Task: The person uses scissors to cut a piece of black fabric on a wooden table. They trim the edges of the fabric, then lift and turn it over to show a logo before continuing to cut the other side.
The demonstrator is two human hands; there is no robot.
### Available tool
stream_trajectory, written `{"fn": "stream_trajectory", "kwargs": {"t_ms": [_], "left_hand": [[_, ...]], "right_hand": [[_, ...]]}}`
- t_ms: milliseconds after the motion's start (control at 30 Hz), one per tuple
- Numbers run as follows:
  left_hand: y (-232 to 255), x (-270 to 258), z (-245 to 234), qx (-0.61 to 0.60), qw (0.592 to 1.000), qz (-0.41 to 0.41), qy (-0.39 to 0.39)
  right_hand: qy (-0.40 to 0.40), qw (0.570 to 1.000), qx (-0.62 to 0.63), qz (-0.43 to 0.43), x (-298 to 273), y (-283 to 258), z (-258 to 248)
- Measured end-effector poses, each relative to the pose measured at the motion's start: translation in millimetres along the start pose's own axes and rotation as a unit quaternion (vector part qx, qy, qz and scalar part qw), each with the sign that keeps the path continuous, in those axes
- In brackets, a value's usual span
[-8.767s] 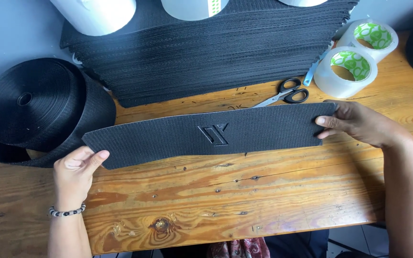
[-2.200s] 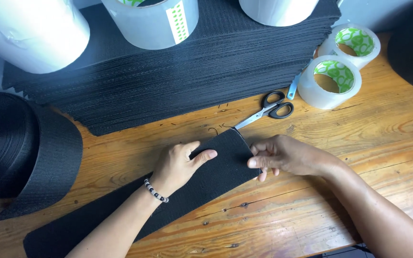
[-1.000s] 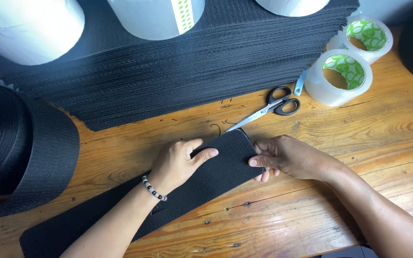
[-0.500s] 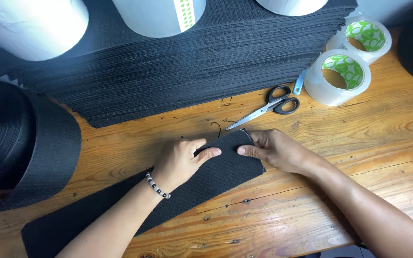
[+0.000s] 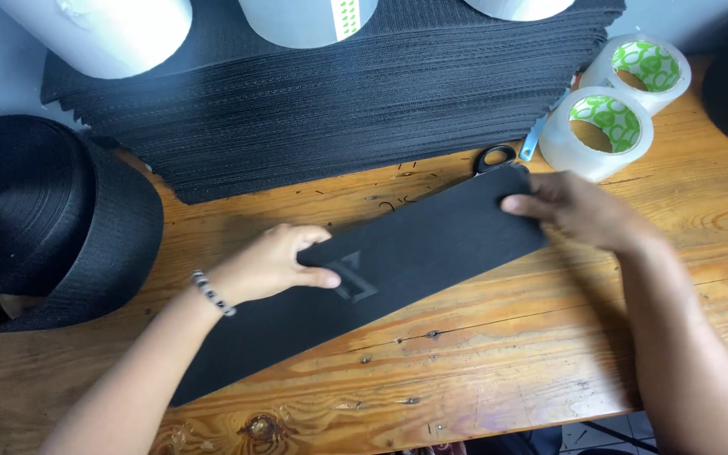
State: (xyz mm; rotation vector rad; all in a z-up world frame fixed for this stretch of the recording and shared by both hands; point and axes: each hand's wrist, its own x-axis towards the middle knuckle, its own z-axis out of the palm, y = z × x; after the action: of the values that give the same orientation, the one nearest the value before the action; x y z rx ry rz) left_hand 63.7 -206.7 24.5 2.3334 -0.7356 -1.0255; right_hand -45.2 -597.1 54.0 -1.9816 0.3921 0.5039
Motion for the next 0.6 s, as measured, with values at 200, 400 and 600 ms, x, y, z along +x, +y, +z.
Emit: {"fn": "stream_trajectory", "kwargs": {"t_ms": [200, 400, 600], "left_hand": [[-30.5, -36.9, -20.1, 0.003, 0.996, -0.091, 0.006], [-68.5, -59.3, -24.8, -0.115, 0.989, -0.087, 0.038], [-76.7, -70.6, -25.9, -0.156, 0.979, -0.120, 0.052]], "right_hand": [[0.025, 0.999, -0.040, 0.012, -2.7, 13.7, -41.6], [-0.007, 0.999, -0.018, -0.048, 16.4, 75.8, -79.8], [-0.002, 1.000, 0.017, -0.006, 10.5, 70.1, -78.3]]}}
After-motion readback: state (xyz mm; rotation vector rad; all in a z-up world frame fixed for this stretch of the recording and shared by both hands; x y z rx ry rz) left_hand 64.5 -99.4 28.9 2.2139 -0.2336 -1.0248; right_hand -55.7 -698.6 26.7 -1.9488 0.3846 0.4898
